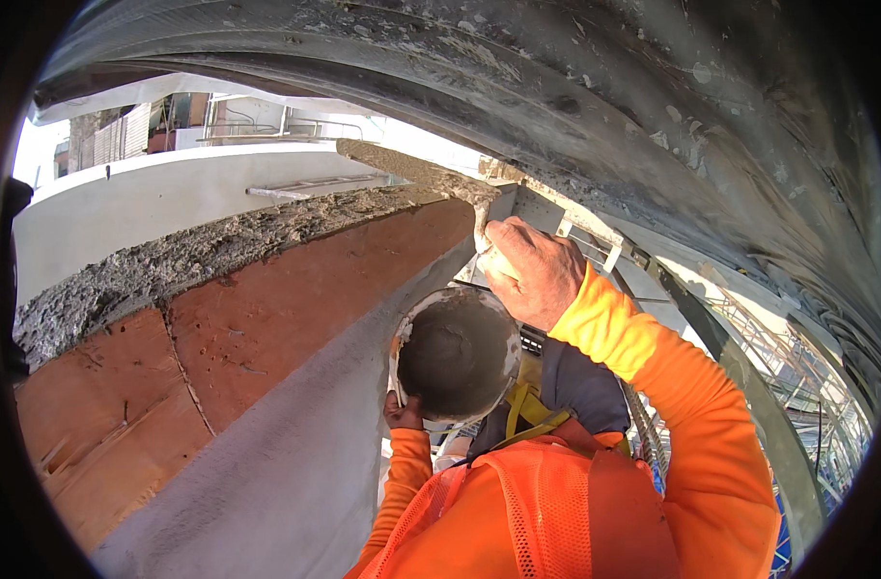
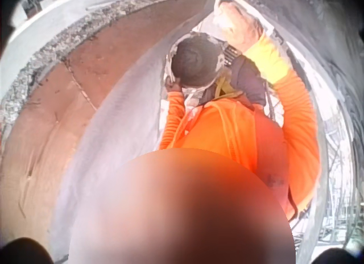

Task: The person scoops plaster from a bucket with a trowel, applies it to a curved wall section, and smooths it with a float. They repeat this cycle, mixing the plaster and adding water as needed while working on the same area.

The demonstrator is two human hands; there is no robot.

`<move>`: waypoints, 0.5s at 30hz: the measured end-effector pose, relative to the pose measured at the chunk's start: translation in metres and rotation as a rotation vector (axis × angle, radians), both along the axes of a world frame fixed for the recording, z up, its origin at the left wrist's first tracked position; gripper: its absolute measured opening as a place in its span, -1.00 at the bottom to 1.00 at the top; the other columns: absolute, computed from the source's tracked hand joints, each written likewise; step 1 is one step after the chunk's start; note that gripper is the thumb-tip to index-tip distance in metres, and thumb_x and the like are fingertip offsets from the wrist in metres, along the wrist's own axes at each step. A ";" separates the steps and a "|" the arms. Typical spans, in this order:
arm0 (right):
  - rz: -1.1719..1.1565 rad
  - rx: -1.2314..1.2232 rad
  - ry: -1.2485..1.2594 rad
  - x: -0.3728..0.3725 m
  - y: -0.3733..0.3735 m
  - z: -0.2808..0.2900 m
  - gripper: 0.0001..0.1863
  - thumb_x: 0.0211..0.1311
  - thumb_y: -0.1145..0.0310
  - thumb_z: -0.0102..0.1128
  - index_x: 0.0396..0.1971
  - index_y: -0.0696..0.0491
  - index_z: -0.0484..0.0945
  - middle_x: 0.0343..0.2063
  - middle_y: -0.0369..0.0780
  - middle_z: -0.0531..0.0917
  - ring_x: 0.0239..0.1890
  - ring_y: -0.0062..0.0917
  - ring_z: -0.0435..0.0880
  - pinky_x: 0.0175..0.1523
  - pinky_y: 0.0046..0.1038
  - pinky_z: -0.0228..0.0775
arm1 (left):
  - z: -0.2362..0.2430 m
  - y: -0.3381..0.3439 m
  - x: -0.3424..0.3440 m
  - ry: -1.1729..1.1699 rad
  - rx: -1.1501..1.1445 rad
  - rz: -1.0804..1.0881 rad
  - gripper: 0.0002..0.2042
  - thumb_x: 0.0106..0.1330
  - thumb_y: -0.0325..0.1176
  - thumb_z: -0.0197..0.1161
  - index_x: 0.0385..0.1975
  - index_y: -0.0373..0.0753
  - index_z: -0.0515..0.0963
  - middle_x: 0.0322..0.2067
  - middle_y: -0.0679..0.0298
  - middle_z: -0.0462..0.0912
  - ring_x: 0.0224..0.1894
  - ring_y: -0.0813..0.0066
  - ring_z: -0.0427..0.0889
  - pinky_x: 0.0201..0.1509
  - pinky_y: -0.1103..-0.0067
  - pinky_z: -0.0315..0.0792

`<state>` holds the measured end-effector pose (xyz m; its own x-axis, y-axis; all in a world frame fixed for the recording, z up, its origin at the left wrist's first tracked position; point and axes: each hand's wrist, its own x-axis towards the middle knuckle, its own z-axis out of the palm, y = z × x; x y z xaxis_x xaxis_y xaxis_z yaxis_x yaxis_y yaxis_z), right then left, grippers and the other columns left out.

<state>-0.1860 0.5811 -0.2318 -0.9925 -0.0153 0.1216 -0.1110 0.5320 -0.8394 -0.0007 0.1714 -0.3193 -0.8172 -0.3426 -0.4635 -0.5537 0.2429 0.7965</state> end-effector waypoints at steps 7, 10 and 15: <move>0.526 0.414 -0.715 0.106 0.001 -0.062 -0.65 0.26 0.30 0.20 0.03 0.07 0.52 -0.22 -0.05 0.65 -0.25 -0.02 0.70 -0.13 -0.07 0.58 | 0.017 0.030 -0.024 -0.075 -0.150 -0.142 -0.91 0.17 -0.56 0.27 -0.42 -0.25 0.49 -0.50 0.45 0.54 -0.46 0.68 0.41 -0.35 0.63 0.39; 0.572 0.451 -0.868 0.110 -0.030 -0.090 -0.67 0.30 0.39 0.10 0.05 0.08 0.51 -0.19 0.04 0.69 -0.23 -0.02 0.75 -0.16 -0.08 0.59 | 0.029 0.051 -0.038 -0.049 -0.144 -0.170 -0.92 0.17 -0.55 0.24 -0.46 -0.25 0.46 -0.53 0.40 0.51 -0.46 0.67 0.39 -0.36 0.60 0.38; 0.674 0.572 -0.807 0.076 -0.078 -0.125 -0.63 0.25 0.39 0.18 0.03 0.19 0.54 -0.10 -0.03 0.74 -0.05 -0.14 0.77 0.00 -0.19 0.63 | 0.059 0.090 -0.061 0.124 -0.181 -0.305 -0.87 0.16 -0.56 0.26 -0.48 -0.29 0.41 -0.57 0.33 0.49 -0.48 0.61 0.40 -0.36 0.59 0.37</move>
